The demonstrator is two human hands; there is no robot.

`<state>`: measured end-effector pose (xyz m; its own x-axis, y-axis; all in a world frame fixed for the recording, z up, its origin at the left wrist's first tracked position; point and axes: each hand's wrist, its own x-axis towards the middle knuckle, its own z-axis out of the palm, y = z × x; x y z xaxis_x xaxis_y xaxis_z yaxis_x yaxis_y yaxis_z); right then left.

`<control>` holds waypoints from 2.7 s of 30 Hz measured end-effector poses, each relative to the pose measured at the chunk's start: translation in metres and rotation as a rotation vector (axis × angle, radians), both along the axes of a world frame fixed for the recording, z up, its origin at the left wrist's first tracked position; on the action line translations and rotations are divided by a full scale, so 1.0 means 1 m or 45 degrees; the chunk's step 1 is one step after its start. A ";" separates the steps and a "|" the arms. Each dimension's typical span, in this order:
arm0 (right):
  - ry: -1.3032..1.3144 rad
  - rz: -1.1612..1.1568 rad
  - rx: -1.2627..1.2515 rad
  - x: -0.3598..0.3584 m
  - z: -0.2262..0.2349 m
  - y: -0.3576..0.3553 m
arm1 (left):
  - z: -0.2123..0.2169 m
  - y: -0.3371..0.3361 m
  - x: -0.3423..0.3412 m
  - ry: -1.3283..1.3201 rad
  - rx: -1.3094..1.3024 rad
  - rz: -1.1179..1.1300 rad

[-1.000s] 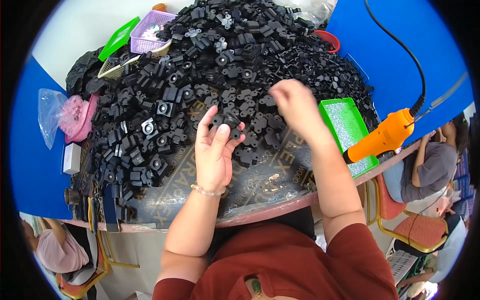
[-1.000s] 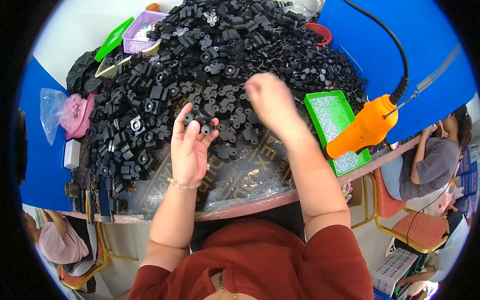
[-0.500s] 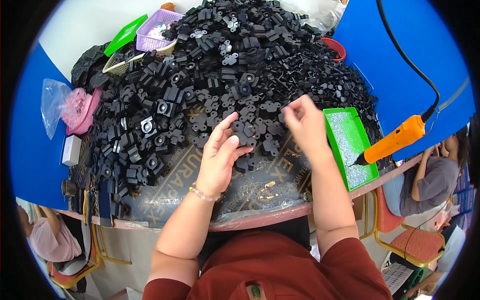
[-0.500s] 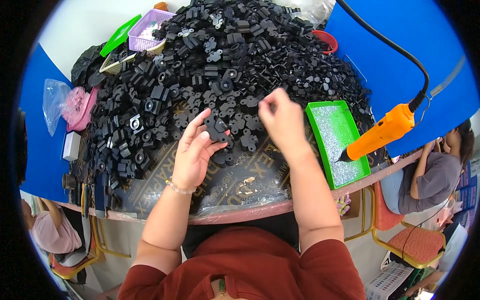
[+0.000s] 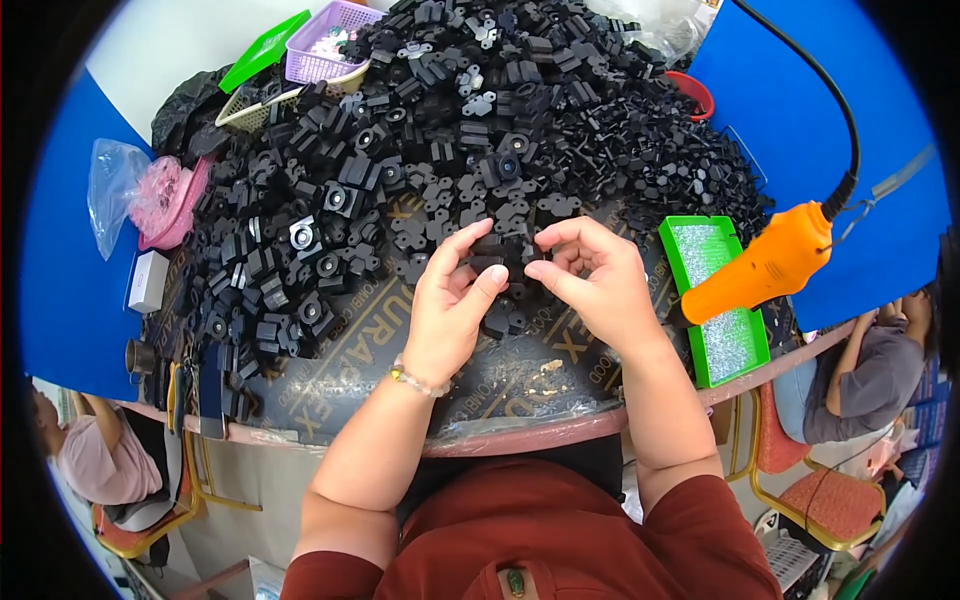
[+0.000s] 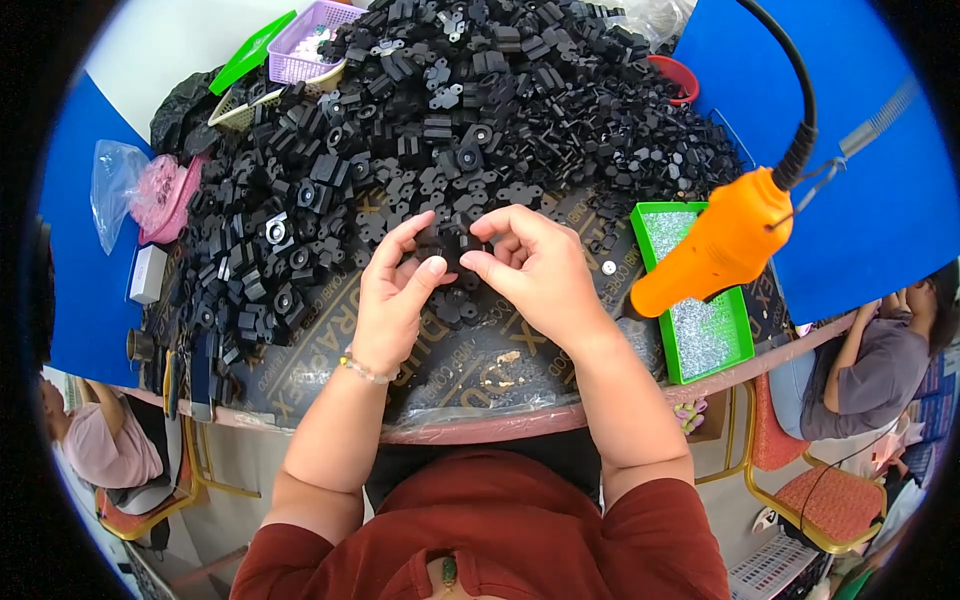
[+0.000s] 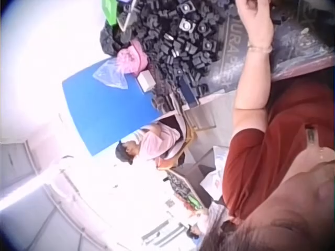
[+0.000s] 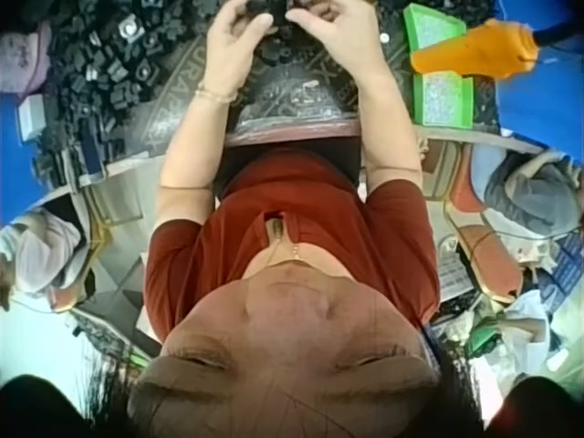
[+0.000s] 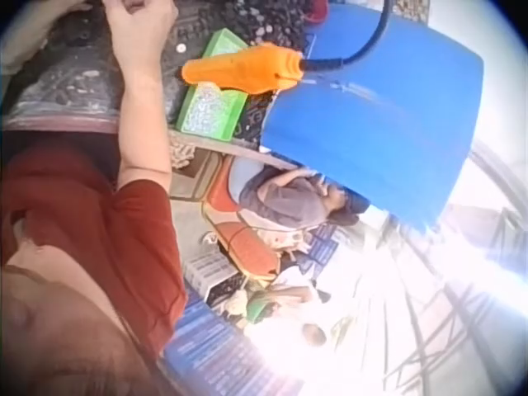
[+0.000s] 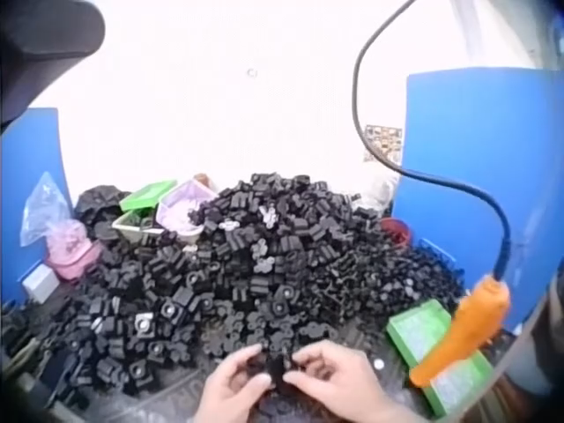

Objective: Inspecting and sorting small black plastic components on a factory workbench.

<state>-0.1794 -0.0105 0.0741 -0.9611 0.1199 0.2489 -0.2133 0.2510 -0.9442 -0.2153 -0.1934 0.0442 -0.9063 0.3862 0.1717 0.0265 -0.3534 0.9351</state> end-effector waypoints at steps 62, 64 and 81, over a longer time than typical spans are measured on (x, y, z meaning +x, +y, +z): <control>0.076 0.178 -0.657 0.039 0.018 0.005 | 0.040 -0.015 0.020 -0.540 0.361 -0.178; -0.003 0.230 -0.771 0.043 0.009 0.006 | 0.032 -0.015 0.017 -0.556 0.345 -0.299; -0.442 0.378 -1.137 0.047 -0.012 -0.015 | 0.010 -0.011 0.026 -0.405 0.442 -0.249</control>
